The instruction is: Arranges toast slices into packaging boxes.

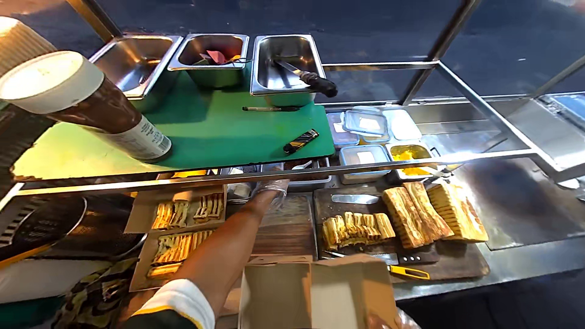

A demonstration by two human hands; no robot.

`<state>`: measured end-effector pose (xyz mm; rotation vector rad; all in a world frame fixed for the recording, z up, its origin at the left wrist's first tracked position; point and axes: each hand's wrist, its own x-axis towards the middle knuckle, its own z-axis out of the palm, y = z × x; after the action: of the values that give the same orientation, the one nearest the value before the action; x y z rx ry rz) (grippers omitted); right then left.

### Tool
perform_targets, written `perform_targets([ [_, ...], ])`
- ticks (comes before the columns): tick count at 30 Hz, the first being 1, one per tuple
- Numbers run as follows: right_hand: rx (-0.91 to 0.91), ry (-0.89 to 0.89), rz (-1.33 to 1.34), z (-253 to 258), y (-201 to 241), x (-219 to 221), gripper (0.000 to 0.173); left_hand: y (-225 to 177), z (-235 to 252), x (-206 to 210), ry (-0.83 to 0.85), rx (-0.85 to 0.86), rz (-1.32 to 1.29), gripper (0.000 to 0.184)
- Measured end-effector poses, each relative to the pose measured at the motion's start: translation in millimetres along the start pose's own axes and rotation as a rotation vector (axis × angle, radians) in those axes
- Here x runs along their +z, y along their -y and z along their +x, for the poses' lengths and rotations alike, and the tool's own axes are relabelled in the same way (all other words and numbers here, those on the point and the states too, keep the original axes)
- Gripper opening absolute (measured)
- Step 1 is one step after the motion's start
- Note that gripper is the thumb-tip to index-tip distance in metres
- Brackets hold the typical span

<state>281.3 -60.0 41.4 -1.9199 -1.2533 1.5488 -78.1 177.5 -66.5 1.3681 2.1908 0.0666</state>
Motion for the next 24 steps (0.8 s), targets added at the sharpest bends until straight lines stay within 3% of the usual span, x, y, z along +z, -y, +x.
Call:
perform_targets([
  [2, -0.090, 0.097, -0.186, 21.1, 24.2, 6.1, 0.025, 18.7, -14.9, -12.6, 0.043, -0.003, 0.048, 0.046],
  [7, -0.058, 0.281, -0.877, 86.6, 139.2, 45.8, 0.038, 59.8, -32.4, -35.2, 0.140, 0.008, 0.160, 0.044],
  [10, -0.246, 0.333, -1.083, 122.8, 174.9, 71.6, 0.029, 70.8, -61.7, -51.0, 0.033, 0.039, 0.097, 0.045],
  [13, -0.344, 0.352, -1.210, 138.7, 218.5, 117.1, 0.025, 88.2, -121.3, -59.5, -0.068, 0.160, -0.046, 0.039],
  [15, -0.386, 0.329, -1.244, 141.9, 248.1, 153.1, 0.034, 84.6, -152.7, -68.9, -0.128, 0.087, -0.056, 0.037],
  [18, -0.601, 0.221, -1.015, 168.2, 248.0, 189.8, 0.042, 75.9, -187.7, -74.4, -0.422, -0.032, -0.172, 0.029],
  [20, -0.651, 0.206, -0.889, 185.6, 235.7, 207.5, 0.040, 89.9, -208.2, -48.3, -0.569, 0.145, -0.192, 0.026],
  [24, -0.644, 0.218, -1.037, 176.3, 230.5, 220.3, 0.045, 98.8, -238.8, 15.9, -0.208, 0.431, -0.175, 0.040],
])
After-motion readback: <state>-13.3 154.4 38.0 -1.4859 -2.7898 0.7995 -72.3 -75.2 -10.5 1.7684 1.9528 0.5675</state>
